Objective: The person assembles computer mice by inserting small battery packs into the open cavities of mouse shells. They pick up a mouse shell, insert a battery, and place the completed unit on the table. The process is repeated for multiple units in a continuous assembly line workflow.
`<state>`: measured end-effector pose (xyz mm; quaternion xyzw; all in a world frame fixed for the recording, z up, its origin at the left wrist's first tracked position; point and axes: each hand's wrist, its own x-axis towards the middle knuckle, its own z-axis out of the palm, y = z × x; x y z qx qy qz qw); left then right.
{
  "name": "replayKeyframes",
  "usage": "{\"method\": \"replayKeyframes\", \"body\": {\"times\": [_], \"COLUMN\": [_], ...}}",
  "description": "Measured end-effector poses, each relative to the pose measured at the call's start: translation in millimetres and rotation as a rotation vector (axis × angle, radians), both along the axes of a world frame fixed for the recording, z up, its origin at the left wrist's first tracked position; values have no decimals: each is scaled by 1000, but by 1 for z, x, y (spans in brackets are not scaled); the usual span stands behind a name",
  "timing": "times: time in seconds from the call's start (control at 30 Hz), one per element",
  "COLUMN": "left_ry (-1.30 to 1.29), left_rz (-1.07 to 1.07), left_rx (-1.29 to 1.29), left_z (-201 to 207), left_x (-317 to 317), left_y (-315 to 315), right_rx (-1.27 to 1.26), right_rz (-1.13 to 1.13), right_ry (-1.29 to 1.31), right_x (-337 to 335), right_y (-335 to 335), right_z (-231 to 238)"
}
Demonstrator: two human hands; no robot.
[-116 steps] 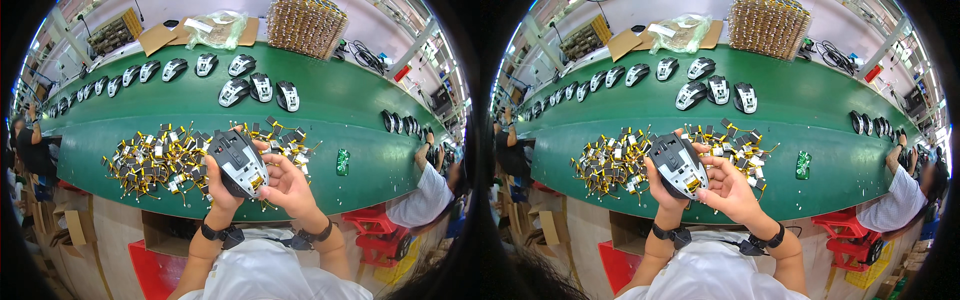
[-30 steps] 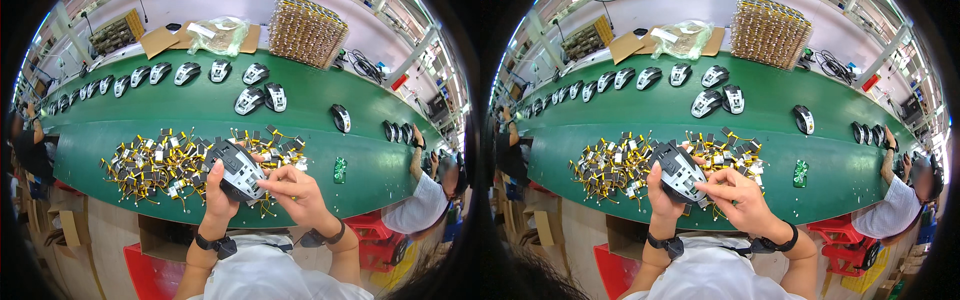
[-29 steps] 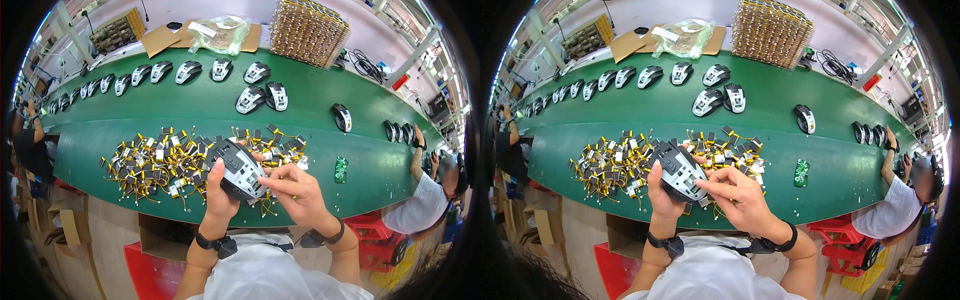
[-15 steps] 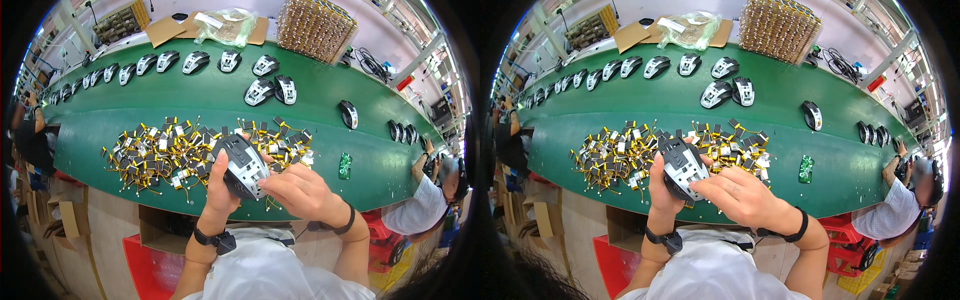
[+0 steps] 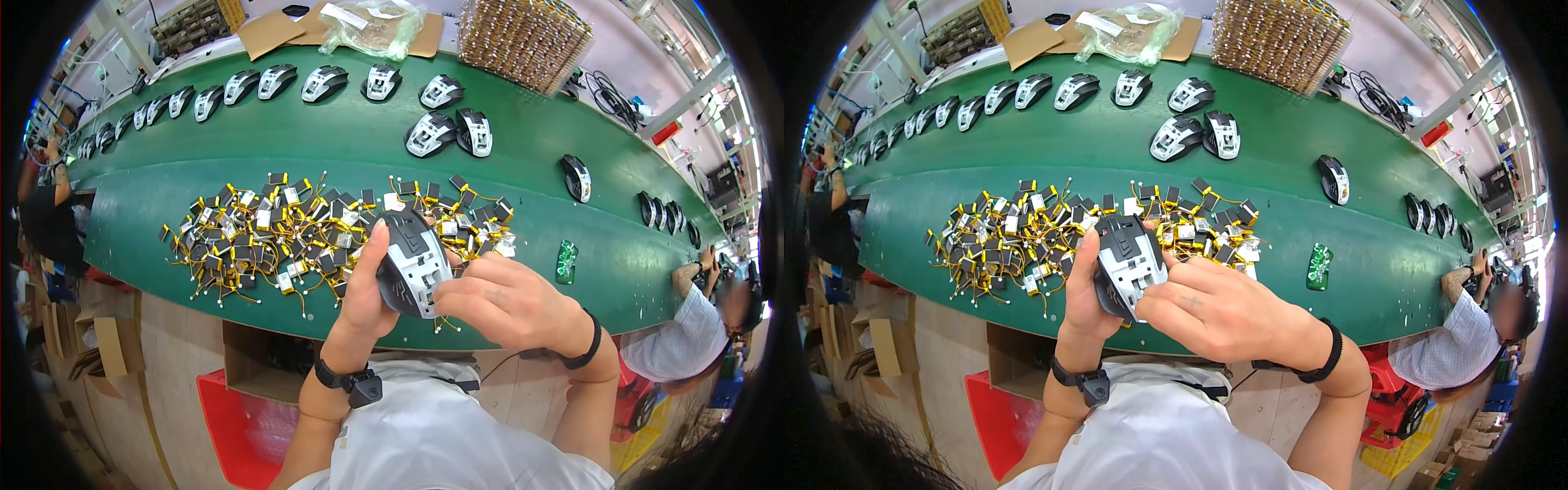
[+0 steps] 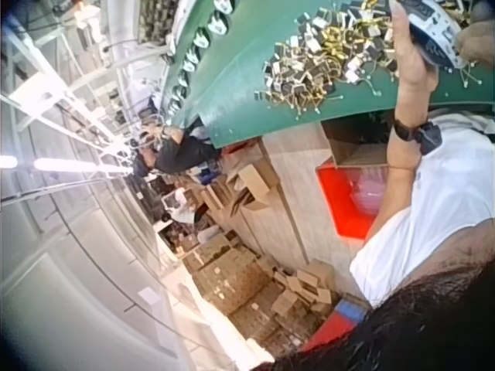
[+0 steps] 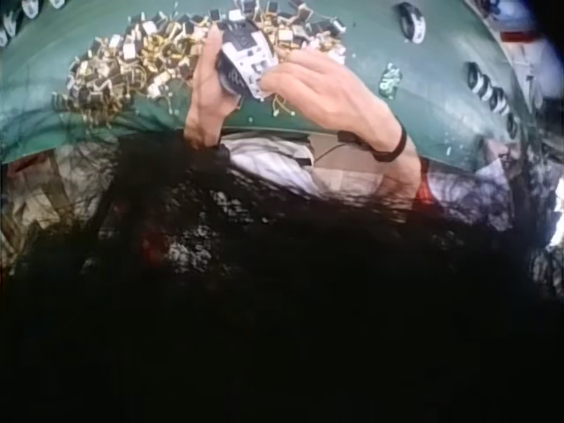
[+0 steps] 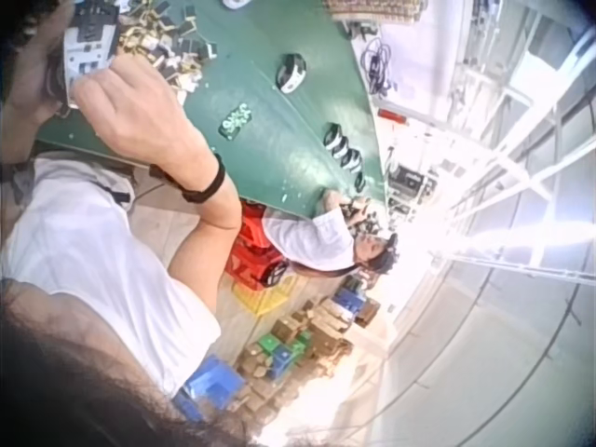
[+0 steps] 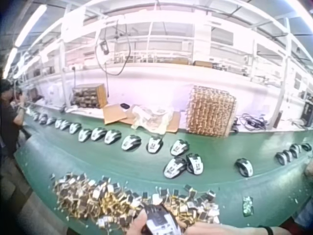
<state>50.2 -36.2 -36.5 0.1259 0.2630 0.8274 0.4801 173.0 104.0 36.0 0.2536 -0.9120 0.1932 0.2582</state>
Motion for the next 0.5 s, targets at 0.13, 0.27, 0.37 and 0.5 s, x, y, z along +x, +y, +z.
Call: {"method": "replayKeyframes", "body": {"times": [0.13, 0.27, 0.37, 0.5], "left_ry": [51, 38, 1, -46], "left_rz": [-36, -42, -41, 42], "left_rx": [-14, -25, -31, -43], "left_z": [-2, -1, 1, -10], "left_x": [-3, -3, -3, -6], "left_y": [-3, -3, -3, 0], "right_rx": [52, 97, 53, 110], "right_rz": [21, 49, 64, -25], "right_ry": [-74, -112, -122, 12], "right_x": [-4, -9, -12, -12], "right_y": [2, 7, 11, 7], "right_z": [6, 11, 3, -13]}}
